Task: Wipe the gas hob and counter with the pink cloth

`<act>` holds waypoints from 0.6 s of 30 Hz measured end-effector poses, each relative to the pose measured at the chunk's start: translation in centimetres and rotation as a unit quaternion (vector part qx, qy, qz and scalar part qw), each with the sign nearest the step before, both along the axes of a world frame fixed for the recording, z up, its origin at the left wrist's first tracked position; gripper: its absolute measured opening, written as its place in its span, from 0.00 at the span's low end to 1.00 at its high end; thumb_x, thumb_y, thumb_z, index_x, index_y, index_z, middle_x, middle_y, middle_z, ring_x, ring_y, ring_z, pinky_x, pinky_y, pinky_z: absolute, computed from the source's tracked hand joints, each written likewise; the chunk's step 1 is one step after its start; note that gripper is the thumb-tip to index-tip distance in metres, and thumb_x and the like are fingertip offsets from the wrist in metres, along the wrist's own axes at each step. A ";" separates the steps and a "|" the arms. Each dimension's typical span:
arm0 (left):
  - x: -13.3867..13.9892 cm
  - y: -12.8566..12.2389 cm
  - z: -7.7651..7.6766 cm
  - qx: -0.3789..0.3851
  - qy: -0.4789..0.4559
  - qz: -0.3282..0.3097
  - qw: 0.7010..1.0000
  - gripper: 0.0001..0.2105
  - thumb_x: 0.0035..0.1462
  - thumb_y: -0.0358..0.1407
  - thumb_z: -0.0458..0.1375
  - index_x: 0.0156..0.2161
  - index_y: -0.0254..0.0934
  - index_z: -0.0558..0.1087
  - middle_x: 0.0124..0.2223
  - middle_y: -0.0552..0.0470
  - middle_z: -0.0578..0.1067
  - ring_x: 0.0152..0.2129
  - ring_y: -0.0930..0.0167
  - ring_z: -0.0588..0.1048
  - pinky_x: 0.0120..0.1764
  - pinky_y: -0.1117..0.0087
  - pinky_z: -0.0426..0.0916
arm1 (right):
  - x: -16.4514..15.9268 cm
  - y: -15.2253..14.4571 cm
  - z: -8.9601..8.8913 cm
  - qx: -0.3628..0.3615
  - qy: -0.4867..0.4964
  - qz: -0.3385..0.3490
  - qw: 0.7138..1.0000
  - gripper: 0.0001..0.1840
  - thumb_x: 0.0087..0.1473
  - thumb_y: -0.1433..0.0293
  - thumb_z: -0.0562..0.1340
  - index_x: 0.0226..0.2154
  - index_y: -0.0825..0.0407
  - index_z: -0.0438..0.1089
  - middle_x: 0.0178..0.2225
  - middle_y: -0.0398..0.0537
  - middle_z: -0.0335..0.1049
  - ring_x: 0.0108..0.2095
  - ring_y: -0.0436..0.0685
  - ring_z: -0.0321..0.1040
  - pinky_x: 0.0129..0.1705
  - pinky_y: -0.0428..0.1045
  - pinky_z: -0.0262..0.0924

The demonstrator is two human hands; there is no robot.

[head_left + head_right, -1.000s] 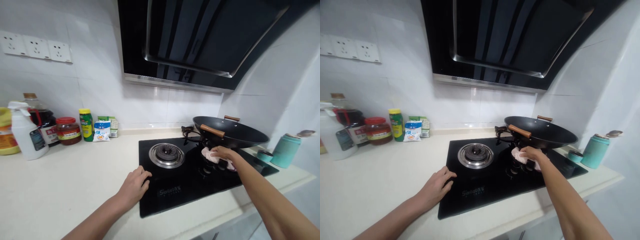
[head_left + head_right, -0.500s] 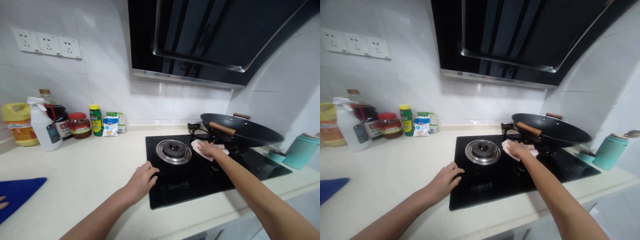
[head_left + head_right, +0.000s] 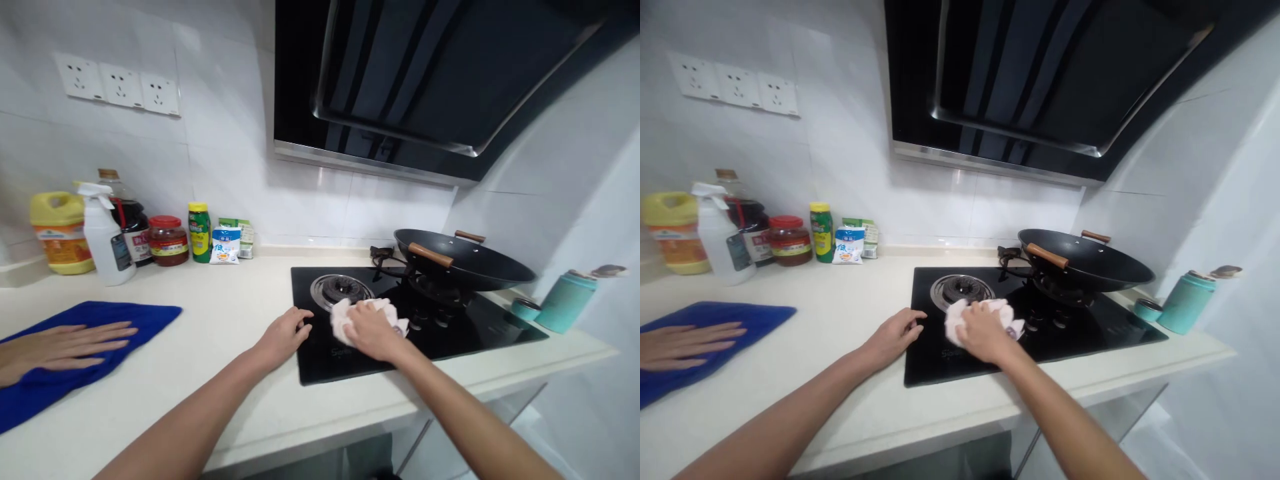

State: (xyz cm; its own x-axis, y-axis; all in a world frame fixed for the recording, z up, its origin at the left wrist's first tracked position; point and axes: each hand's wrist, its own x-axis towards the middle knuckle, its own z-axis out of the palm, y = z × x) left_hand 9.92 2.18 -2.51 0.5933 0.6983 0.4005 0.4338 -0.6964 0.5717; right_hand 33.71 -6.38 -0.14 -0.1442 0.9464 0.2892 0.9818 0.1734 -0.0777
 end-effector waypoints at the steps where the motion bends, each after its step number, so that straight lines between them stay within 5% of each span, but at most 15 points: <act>1: 0.0 0.1 0.1 -0.004 -0.016 0.006 1.000 0.18 0.61 0.42 0.50 0.51 0.38 0.73 0.38 0.50 0.74 0.34 0.68 0.74 0.41 0.65 0.69 | -2.1 -0.8 0.0 0.004 -0.004 0.007 1.000 0.16 0.62 0.62 0.52 0.44 0.54 0.68 0.46 0.57 0.64 0.47 0.65 0.56 0.51 0.64 0.51; 4: -0.4 0.6 0.5 0.000 -0.070 0.035 0.997 0.20 0.60 0.46 0.50 0.51 0.37 0.73 0.41 0.48 0.75 0.36 0.66 0.74 0.42 0.64 0.70 | -7.7 -2.7 0.1 0.015 0.003 0.097 0.995 0.16 0.61 0.59 0.54 0.45 0.50 0.68 0.46 0.53 0.64 0.46 0.62 0.56 0.50 0.60 0.52; 7: -1.2 1.1 1.1 0.004 -0.105 0.082 0.991 0.21 0.60 0.48 0.49 0.48 0.38 0.74 0.44 0.47 0.76 0.38 0.65 0.75 0.43 0.63 0.70 | -9.7 -3.4 0.3 0.011 0.029 0.161 0.986 0.16 0.59 0.58 0.57 0.44 0.49 0.70 0.44 0.50 0.66 0.46 0.60 0.57 0.51 0.58 0.52; 10: -1.8 1.3 1.3 -0.004 -0.094 0.100 0.991 0.21 0.60 0.49 0.48 0.45 0.38 0.75 0.43 0.48 0.77 0.39 0.64 0.75 0.44 0.63 0.69 | -6.7 -2.9 0.3 -0.005 0.066 0.132 0.989 0.19 0.59 0.57 0.57 0.48 0.46 0.70 0.53 0.51 0.64 0.53 0.63 0.56 0.56 0.59 0.48; 13: -1.9 0.9 1.3 -0.019 -0.049 0.075 0.996 0.20 0.60 0.49 0.49 0.44 0.39 0.76 0.41 0.49 0.77 0.38 0.64 0.75 0.43 0.64 0.69 | -0.8 -1.9 0.2 -0.032 0.075 -0.016 0.997 0.24 0.59 0.54 0.56 0.54 0.43 0.69 0.64 0.53 0.54 0.62 0.70 0.49 0.60 0.65 0.39; 15: -1.8 0.6 1.4 -0.022 -0.019 0.058 0.998 0.20 0.60 0.49 0.49 0.43 0.40 0.76 0.39 0.50 0.77 0.35 0.65 0.75 0.41 0.64 0.69 | 2.9 -1.8 0.3 -0.048 0.065 -0.106 0.991 0.24 0.60 0.54 0.53 0.55 0.44 0.68 0.63 0.53 0.56 0.61 0.68 0.51 0.60 0.63 0.42; 18: -1.7 0.3 1.6 -0.019 0.002 0.051 0.999 0.19 0.58 0.49 0.50 0.42 0.39 0.77 0.37 0.50 0.77 0.33 0.65 0.75 0.40 0.64 0.69 | 5.8 -3.0 0.3 -0.040 0.036 -0.137 0.989 0.24 0.61 0.56 0.52 0.52 0.50 0.69 0.55 0.56 0.66 0.56 0.64 0.59 0.57 0.56 0.49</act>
